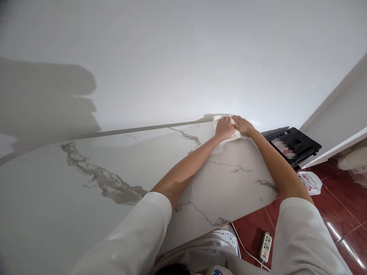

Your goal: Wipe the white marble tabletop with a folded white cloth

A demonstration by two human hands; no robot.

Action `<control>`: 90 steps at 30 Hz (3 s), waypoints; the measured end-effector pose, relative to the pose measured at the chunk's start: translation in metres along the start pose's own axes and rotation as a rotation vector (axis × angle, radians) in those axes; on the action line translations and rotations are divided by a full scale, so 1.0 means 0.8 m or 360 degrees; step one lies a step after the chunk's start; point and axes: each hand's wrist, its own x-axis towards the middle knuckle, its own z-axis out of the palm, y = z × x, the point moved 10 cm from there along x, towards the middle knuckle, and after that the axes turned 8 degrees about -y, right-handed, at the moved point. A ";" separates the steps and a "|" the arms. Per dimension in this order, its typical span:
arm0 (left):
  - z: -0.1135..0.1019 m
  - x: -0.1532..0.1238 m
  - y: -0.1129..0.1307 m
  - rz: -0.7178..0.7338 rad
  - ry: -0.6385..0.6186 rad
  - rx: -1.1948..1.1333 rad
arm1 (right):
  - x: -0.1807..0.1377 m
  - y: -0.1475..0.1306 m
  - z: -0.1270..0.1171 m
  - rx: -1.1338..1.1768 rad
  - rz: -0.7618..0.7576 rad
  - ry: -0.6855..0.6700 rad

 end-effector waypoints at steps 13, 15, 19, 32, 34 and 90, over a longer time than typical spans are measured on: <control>0.001 -0.147 0.116 0.0222 -0.0050 -0.0044 | -0.192 -0.055 -0.001 -0.0194 0.0129 -0.0066; -0.001 -0.180 0.129 0.0267 -0.0080 -0.0030 | -0.225 -0.082 -0.003 -0.0223 0.0149 -0.0083; -0.010 -0.250 0.134 0.0392 -0.0169 -0.0016 | -0.272 -0.154 -0.005 -0.0246 0.0100 -0.0135; -0.097 -0.428 -0.090 0.0264 -0.0332 0.0157 | -0.187 -0.459 0.029 0.0011 -0.0033 -0.0156; -0.118 -0.459 -0.136 0.0239 -0.0287 0.0200 | -0.164 -0.511 0.038 0.0092 -0.0118 -0.0151; -0.282 -0.396 -0.628 -0.0516 0.0135 -0.0082 | 0.291 -0.744 0.105 0.0179 -0.0329 0.0093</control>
